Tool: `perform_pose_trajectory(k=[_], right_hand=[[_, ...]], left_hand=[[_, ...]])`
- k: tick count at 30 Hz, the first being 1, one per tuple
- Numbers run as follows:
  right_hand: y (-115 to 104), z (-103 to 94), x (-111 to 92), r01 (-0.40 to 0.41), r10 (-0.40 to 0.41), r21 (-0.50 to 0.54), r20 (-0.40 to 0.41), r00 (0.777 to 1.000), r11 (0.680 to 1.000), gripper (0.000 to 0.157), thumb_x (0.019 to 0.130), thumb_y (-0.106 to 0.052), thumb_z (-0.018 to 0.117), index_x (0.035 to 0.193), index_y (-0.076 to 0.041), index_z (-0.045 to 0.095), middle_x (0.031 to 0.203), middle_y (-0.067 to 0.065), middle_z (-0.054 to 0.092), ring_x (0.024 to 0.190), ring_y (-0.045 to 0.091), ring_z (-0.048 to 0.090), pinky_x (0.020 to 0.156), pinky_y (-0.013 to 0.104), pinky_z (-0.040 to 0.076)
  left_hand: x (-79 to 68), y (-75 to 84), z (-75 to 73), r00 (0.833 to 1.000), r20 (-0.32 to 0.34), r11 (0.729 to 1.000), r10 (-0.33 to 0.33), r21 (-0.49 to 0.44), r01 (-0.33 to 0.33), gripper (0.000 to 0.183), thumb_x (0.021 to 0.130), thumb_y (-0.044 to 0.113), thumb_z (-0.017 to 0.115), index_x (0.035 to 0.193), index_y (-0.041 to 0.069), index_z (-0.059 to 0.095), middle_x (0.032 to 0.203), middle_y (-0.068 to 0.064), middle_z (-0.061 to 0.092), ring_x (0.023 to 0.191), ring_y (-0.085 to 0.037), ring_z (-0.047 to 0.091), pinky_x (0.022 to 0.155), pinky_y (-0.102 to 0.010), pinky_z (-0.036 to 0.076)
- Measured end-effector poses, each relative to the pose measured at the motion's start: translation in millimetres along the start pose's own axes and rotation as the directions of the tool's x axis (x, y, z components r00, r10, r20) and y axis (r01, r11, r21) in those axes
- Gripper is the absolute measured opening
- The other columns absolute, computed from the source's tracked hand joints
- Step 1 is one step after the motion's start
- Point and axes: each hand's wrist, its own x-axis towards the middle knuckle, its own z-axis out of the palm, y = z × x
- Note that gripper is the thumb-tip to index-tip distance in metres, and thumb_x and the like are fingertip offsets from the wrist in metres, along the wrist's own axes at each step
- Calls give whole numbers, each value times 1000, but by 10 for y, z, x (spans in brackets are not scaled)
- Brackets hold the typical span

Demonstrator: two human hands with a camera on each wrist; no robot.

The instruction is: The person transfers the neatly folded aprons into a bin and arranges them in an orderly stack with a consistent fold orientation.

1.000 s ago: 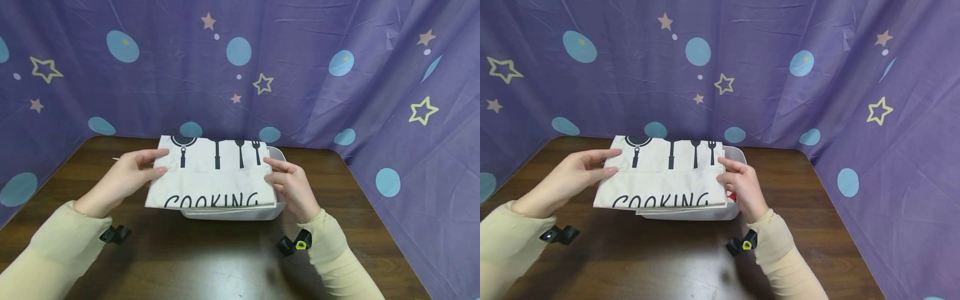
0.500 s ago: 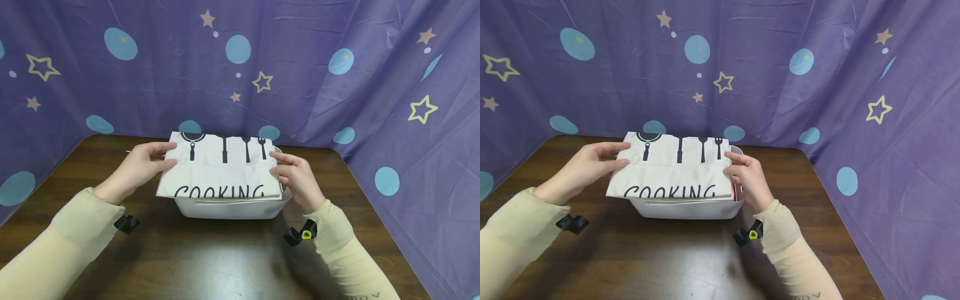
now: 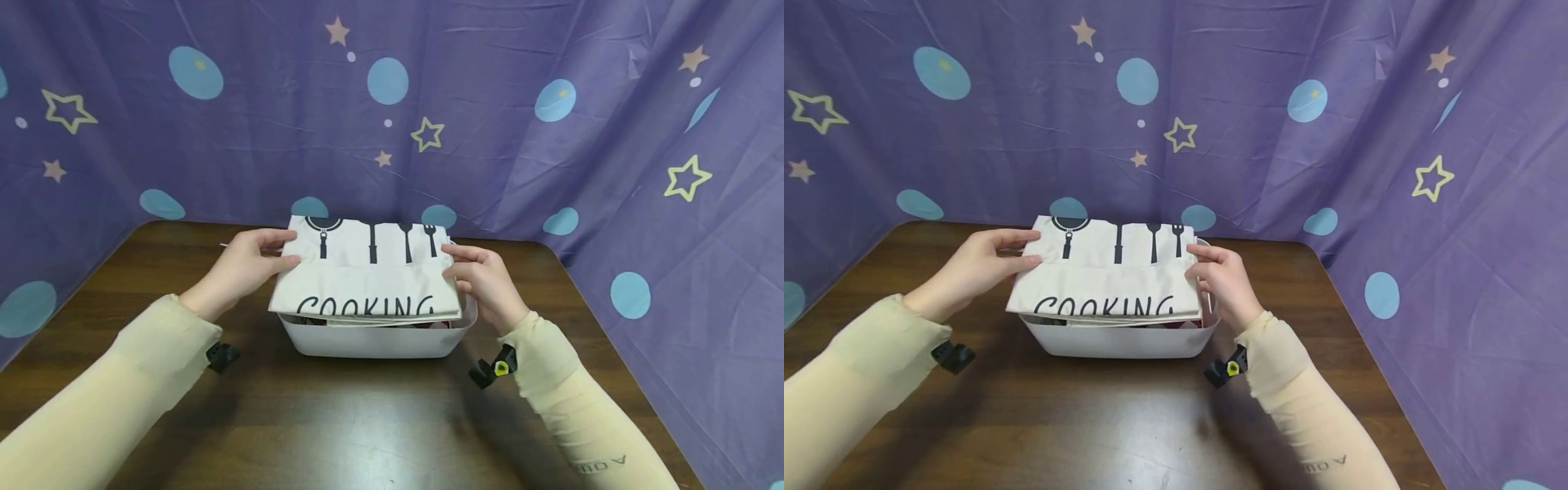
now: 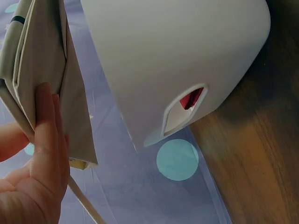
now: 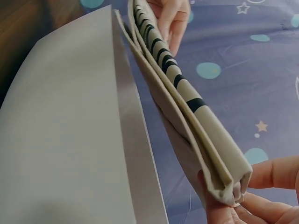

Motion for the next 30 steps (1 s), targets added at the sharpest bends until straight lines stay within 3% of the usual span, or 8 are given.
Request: perform_pose_trajectory(k=[7,10,15,23,30], right_hand=[[-21,-27,41,-16,17,-63,9,1000,998,52,86,0,58,138,-1,56,134,13,56,93,10,55,71,21,51],[-33,-34,54,-22,23,-78,2,1000,997,53,85,1,58,138,-2,56,139,13,53,94,11,54,71,20,51],[-35,-51,74,-32,32,-105,-9,999,994,54,84,1,59,138,-2,56,141,13,53,98,11,53,70,19,51],[-33,-85,90,-34,33,-132,-7,999,991,54,84,1,59,138,0,56,143,17,51,94,11,56,69,19,53],[-44,-95,89,-34,33,-165,-13,999,986,54,84,0,60,138,-1,56,144,16,52,105,14,53,72,17,50]], left_hand=[[67,13,28,1000,21,1000,7,-9,-6,55,95,14,65,143,-5,46,139,-29,53,115,-35,59,70,-23,57],[91,12,41,1000,22,1000,18,-3,-18,54,95,13,65,142,-7,47,138,-30,53,113,-35,60,70,-25,58],[115,21,63,999,36,1000,9,11,-9,56,95,15,66,143,-6,46,138,-30,53,112,-34,61,74,-33,61],[125,68,72,999,49,1000,17,18,-18,57,95,16,67,142,-8,46,135,-32,55,101,-29,64,68,-28,59],[135,88,75,999,42,999,11,43,-12,54,95,14,66,141,-7,48,134,-30,56,93,-25,64,65,-25,58]])
